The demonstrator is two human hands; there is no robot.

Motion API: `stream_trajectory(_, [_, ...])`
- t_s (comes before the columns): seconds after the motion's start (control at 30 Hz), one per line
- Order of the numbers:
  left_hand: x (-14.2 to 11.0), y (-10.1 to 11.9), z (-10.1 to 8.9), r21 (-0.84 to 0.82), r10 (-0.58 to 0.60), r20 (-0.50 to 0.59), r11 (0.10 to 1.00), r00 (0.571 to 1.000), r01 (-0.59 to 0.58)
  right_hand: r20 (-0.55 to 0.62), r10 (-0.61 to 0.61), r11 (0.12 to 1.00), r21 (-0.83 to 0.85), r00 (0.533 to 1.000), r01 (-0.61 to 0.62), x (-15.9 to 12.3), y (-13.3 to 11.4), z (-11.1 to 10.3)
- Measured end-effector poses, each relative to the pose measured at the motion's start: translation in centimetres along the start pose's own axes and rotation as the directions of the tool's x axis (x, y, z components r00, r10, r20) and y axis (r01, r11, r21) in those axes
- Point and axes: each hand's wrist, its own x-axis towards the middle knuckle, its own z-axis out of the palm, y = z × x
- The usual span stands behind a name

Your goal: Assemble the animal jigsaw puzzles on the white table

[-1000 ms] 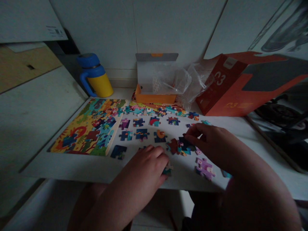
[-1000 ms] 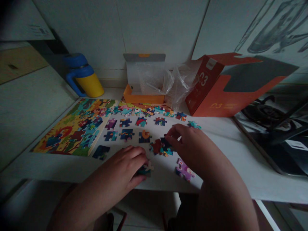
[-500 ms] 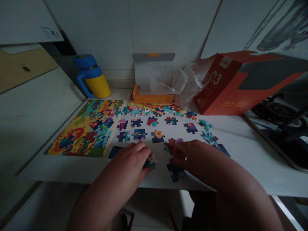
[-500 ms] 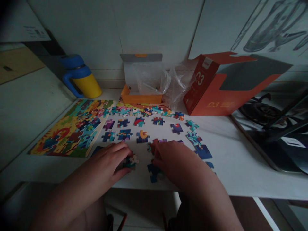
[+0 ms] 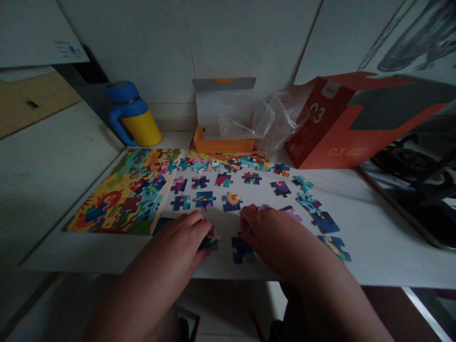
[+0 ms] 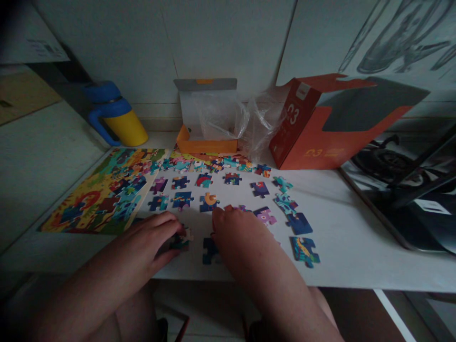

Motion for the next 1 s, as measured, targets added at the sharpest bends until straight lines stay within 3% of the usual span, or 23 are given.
stream_trajectory(0.17, [0.2, 1.6, 0.7, 0.064, 0.051, -0.070, 0.997, 0.996, -0.047, -0.093, 0.124, 0.991, 0.069, 0.988, -0.118, 0.0, 1.8, -0.5])
stream_trajectory(0.3, [0.9, 4.1, 1.6, -0.011, 0.166, -0.031, 0.986, 0.986, -0.167, -0.225, 0.125, 0.991, 0.068, 0.966, -0.112, -0.4, 4.8, 0.1])
stream_trajectory(0.43, [1.7, 5.4, 2.3, -0.031, 0.221, 0.011, 0.975, 0.975, -0.221, -0.172, 0.083, 0.995, 0.064, 0.982, -0.073, -0.2, 6.5, 1.1])
stream_trajectory(0.57, [2.1, 5.2, 2.4, -0.015, 0.214, -0.039, 0.976, 0.976, -0.215, -0.104, 0.082, 0.991, 0.114, 0.991, -0.070, 0.6, 6.7, 1.1])
stream_trajectory(1.0, [2.5, 5.0, 2.8, -0.007, 0.248, -0.079, 0.968, 0.965, -0.250, -0.140, 0.041, 0.980, 0.199, 0.989, -0.012, 0.2, 6.3, 0.0])
